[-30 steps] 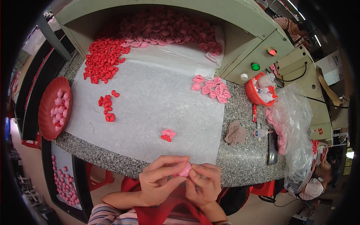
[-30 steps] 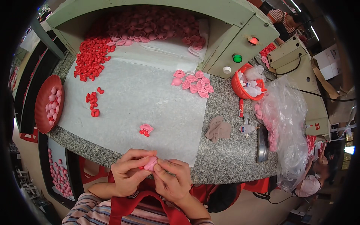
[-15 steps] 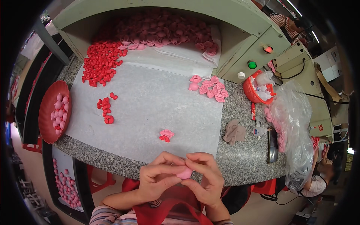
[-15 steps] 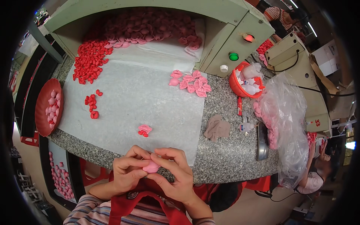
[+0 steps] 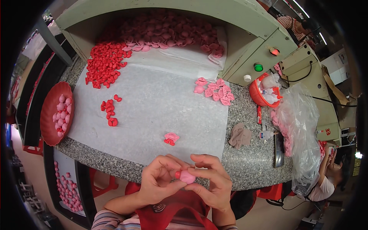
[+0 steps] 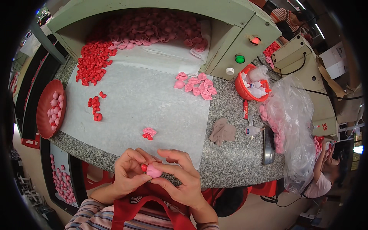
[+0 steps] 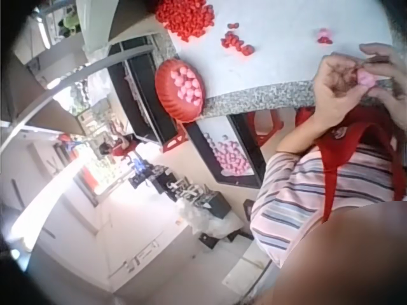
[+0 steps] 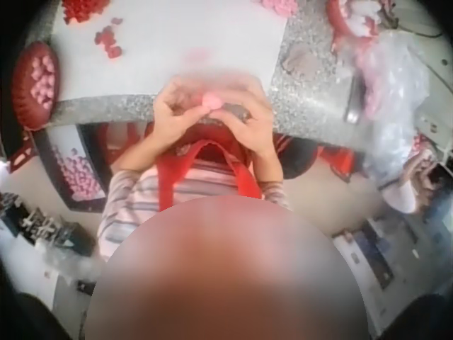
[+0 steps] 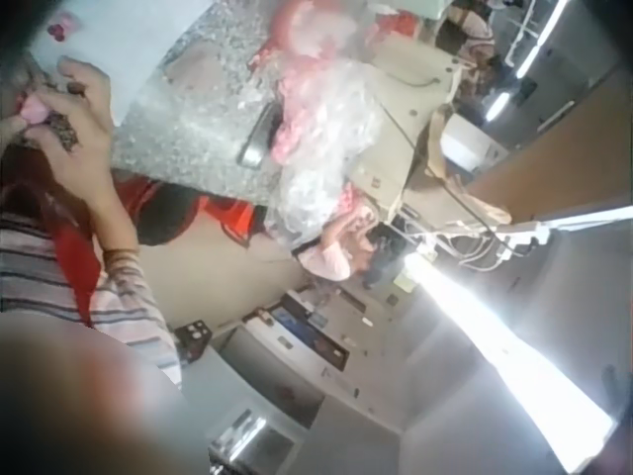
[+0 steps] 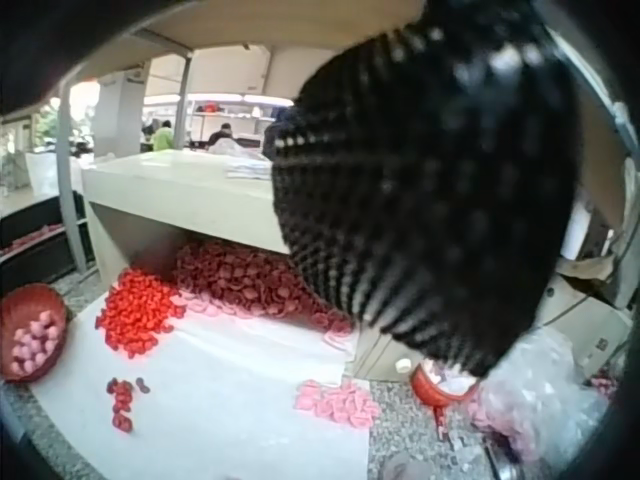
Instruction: Assembling small pink plastic toy components by applying glue and pressing them together.
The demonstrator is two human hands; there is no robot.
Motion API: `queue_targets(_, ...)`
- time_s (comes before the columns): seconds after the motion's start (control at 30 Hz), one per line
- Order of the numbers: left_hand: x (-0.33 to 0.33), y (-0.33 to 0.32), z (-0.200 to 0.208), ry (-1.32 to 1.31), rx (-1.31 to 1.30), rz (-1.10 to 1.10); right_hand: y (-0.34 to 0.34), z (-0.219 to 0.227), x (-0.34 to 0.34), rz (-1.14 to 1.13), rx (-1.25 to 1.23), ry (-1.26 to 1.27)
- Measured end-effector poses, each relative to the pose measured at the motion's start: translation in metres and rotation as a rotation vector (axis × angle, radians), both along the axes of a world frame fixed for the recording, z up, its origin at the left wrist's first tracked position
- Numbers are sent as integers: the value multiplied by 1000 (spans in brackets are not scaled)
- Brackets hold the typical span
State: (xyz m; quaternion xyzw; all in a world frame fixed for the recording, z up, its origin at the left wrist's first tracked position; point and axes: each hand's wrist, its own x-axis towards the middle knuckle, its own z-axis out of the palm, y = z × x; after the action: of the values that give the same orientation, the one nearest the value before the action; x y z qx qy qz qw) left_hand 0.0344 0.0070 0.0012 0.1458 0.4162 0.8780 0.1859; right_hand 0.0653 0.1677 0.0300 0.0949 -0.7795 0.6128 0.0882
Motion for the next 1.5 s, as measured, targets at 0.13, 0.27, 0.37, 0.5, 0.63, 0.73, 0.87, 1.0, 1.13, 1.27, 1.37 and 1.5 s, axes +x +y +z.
queue_targets(0.13, -2, 3, 1, 25, -17, 4, 1, -1, -2, -16, 37, 20)
queue_targets(0.27, -2, 1, -2, 31, 1, 11, -2, -3, -2, -24, 25, 13)
queue_targets(0.37, -1, 2, 0, 14, -14, 22, -2, -2, -2, -31, 29, 18)
queue_targets(0.5, -3, 1, 2, -99, -20, -7, -8, 2, -3, -72, 66, 47)
queue_targets(0.63, -4, 1, -7, -176, 79, -33, -13, 6, -4, -95, 72, 85)
queue_targets(0.73, -5, 3, -5, -251, 144, -45, -14, 7, -5, -108, 88, 91)
queue_targets(0.87, -6, 3, -5, -282, 164, -51, -13, 8, -7, -104, 164, 142)
queue_targets(1.0, -6, 2, -12, -287, 279, -64, -14, 10, -9, -107, 218, 145)
queue_targets(1.13, -8, 5, -5, -327, 205, -51, -18, 6, -9, -133, 221, 192)
queue_targets(1.27, -6, 5, -6, -471, 313, -99, -26, -5, 1, -306, 137, 145)
queue_targets(1.37, -3, 8, -12, -539, 380, -141, -27, -15, 4, -325, 96, 197)
queue_targets(1.5, -2, 11, -20, -533, 468, -148, -26, -19, 0, -310, 94, 289)
